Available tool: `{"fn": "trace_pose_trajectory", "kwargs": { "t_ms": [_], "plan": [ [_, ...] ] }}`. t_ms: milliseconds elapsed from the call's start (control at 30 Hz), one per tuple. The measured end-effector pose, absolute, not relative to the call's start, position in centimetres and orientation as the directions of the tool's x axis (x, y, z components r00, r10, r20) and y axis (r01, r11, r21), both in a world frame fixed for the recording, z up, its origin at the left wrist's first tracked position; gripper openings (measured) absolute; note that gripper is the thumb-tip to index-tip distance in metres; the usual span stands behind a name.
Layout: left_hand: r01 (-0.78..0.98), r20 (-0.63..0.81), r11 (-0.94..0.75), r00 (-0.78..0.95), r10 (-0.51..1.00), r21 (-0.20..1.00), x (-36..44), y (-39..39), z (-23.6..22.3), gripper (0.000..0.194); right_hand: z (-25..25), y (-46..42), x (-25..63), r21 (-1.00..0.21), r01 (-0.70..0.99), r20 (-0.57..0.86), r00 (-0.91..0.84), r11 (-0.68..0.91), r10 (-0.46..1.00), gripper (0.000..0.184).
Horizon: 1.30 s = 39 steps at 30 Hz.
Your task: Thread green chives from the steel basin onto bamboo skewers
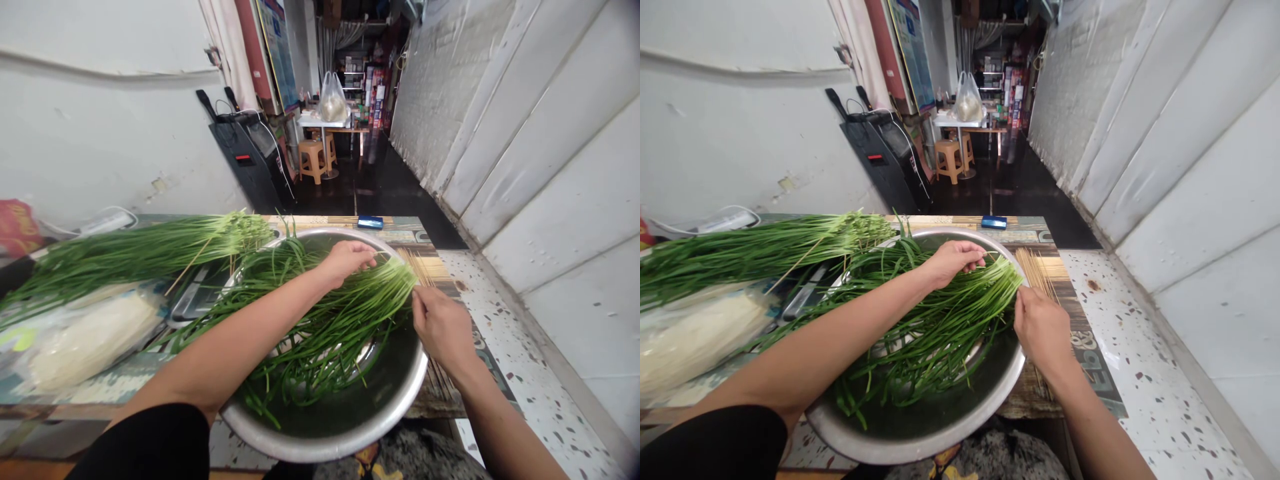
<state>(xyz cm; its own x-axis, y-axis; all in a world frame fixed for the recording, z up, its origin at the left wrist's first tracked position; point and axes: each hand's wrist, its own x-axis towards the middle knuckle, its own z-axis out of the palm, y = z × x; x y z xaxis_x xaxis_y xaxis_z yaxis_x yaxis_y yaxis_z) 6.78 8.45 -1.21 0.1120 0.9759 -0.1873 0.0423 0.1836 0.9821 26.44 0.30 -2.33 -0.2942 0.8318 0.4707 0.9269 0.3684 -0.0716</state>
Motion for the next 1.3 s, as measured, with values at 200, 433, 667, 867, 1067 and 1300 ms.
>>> {"fn": "trace_pose_trajectory", "kwargs": {
  "t_ms": [200,433,667,867,1067,1300],
  "plan": [
    [-0.002,-0.201,0.202,0.096,0.975,0.979,6.86,8.36,-1.14,0.007,-2.33,0.27,26.38,-0.074,0.925,0.48,-0.295,0.373,0.826,0.026],
    [-0.053,-0.205,0.212,0.116,0.972,0.976,6.8,8.49,-1.42,0.01,-2.56,0.34,26.52,-0.079,0.925,0.492,-0.289,0.372,0.821,0.025],
    [-0.106,-0.229,0.242,0.118,0.966,0.965,6.84,8.51,-1.39,0.009,-2.5,0.29,26.48,-0.084,0.925,0.486,-0.288,0.372,0.825,0.025],
    [-0.122,-0.217,0.234,0.14,0.966,0.964,6.84,8.46,-1.46,0.01,-2.49,0.32,26.38,-0.093,0.924,0.479,-0.286,0.372,0.83,0.025],
    [-0.14,-0.215,0.236,0.15,0.965,0.962,6.89,8.38,-1.33,0.009,-2.49,0.29,26.42,-0.078,0.926,0.485,-0.29,0.37,0.825,0.025],
    [-0.153,-0.233,0.255,0.146,0.961,0.955,6.98,8.36,-1.36,0.009,-2.54,0.29,26.49,-0.086,0.921,0.491,-0.292,0.379,0.821,0.026]
  ]
}}
